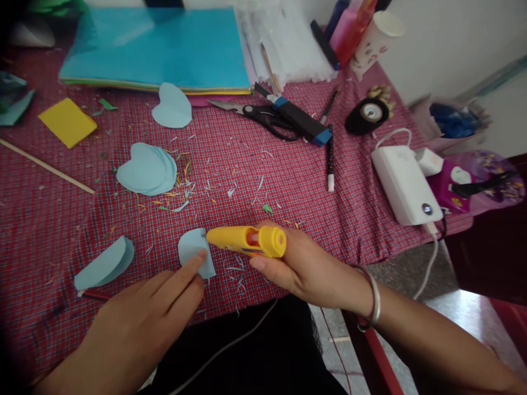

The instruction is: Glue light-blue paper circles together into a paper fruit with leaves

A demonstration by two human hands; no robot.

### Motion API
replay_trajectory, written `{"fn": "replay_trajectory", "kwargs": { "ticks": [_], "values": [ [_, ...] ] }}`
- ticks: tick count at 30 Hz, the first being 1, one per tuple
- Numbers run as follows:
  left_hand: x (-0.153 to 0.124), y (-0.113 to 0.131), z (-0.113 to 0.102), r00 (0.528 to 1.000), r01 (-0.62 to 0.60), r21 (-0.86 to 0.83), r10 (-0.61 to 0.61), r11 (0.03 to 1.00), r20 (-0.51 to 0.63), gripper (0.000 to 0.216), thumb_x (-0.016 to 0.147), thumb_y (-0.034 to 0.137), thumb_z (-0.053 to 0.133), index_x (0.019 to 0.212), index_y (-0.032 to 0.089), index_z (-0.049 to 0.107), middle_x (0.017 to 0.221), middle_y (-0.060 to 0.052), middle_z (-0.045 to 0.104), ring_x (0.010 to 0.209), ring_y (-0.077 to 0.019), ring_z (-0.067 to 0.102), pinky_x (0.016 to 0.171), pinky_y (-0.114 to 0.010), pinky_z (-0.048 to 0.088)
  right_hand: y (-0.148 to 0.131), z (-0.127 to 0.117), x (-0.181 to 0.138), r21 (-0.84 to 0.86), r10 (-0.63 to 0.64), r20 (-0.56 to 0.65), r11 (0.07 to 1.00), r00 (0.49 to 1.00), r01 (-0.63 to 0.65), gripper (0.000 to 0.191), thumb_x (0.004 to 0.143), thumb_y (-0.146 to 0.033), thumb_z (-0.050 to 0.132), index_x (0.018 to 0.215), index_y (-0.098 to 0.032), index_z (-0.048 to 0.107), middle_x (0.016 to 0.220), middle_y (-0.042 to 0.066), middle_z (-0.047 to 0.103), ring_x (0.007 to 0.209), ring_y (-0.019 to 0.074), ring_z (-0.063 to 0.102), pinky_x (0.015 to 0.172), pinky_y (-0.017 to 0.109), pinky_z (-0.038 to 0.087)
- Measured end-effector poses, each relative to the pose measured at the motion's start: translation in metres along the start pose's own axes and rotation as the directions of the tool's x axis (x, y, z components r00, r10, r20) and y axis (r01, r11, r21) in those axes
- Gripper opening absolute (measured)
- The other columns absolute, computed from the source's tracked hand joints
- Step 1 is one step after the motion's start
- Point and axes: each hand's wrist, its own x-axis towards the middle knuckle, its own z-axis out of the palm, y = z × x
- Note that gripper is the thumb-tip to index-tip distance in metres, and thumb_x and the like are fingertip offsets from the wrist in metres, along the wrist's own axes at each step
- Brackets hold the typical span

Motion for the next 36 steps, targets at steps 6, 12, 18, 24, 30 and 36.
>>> {"fn": "replay_trajectory", "kwargs": {
  "ticks": [6, 12, 18, 24, 30, 36],
  "values": [
    [0.001, -0.001, 0.001, 0.999, -0.001, -0.029, 0.0, 1.0, -0.047, 0.033, 0.067, 0.0, 0.041, 0.085, 0.017, 0.064, 0.111, -0.018, 0.072, 0.055, -0.0205, 0.067, 0.041, -0.032, 0.055, -0.005, -0.002, -0.004, 0.006, -0.072, -0.047, 0.997, 0.996, 0.072, 0.015, 0.099, -0.035, 0.045, 0.103, -0.021, 0.051, 0.086, 0.001, 0.059, 0.071, 0.0117, 0.057, 0.064, 0.023, 0.047],
    [0.0, -0.001, 0.003, 0.998, -0.008, -0.045, 0.005, 0.999, -0.056, 0.036, 0.069, -0.002, 0.038, 0.086, 0.016, 0.064, 0.112, -0.019, 0.072, 0.057, -0.0213, 0.067, 0.042, -0.034, 0.056, -0.014, -0.018, -0.01, -0.069, -0.058, 0.095, 0.996, 0.994, 0.065, 0.019, 0.099, -0.039, 0.044, 0.104, -0.022, 0.049, 0.089, 0.001, 0.062, 0.069, 0.0112, 0.059, 0.059, 0.021, 0.047],
    [-0.011, -0.014, -0.002, 0.972, 0.134, -0.343, -0.191, 0.93, -0.137, 0.025, 0.084, 0.004, 0.042, 0.094, 0.019, 0.06, 0.119, -0.01, 0.069, 0.09, -0.0199, 0.069, 0.071, -0.032, 0.059, -0.003, -0.03, -0.022, -0.417, -0.087, -0.144, 0.909, 0.986, 0.02, 0.04, 0.089, -0.039, 0.061, 0.12, -0.021, 0.044, 0.105, 0.009, 0.059, 0.088, 0.0215, 0.061, 0.073, 0.033, 0.051],
    [0.004, -0.041, -0.033, 0.917, 0.302, -0.543, -0.395, 0.783, -0.06, 0.015, 0.087, 0.02, 0.05, 0.079, 0.02, 0.063, 0.063, 0.005, 0.063, 0.052, -0.0081, 0.056, 0.049, -0.021, 0.041, 0.034, -0.044, -0.024, -0.622, -0.126, -0.259, 0.78, 0.958, -0.065, 0.04, 0.086, -0.03, 0.062, 0.12, -0.014, 0.049, 0.106, 0.015, 0.058, 0.097, 0.0289, 0.058, 0.084, 0.045, 0.051],
    [0.037, -0.064, -0.037, 0.936, 0.344, -0.549, -0.323, 0.762, 0.139, 0.019, 0.084, 0.022, 0.05, 0.075, 0.018, 0.066, 0.071, 0.0, 0.066, 0.065, -0.0117, 0.058, 0.06, -0.025, 0.041, 0.052, -0.046, -0.022, -0.615, -0.116, -0.274, 0.784, 0.955, -0.081, 0.038, 0.087, -0.032, 0.063, 0.116, -0.01, 0.055, 0.105, 0.015, 0.058, 0.093, 0.0263, 0.059, 0.085, 0.044, 0.053],
    [0.059, -0.074, -0.027, 0.928, 0.344, -0.425, -0.233, 0.837, 0.292, 0.02, 0.081, 0.021, 0.048, 0.068, 0.017, 0.062, 0.06, 0.001, 0.056, 0.054, -0.0108, 0.046, 0.054, -0.025, 0.031, 0.036, -0.037, -0.026, -0.666, -0.2, -0.335, 0.742, 0.921, -0.081, 0.034, 0.088, -0.03, 0.061, 0.118, -0.014, 0.058, 0.122, 0.017, 0.055, 0.112, 0.0339, 0.053, 0.095, 0.052, 0.045]
  ]
}}
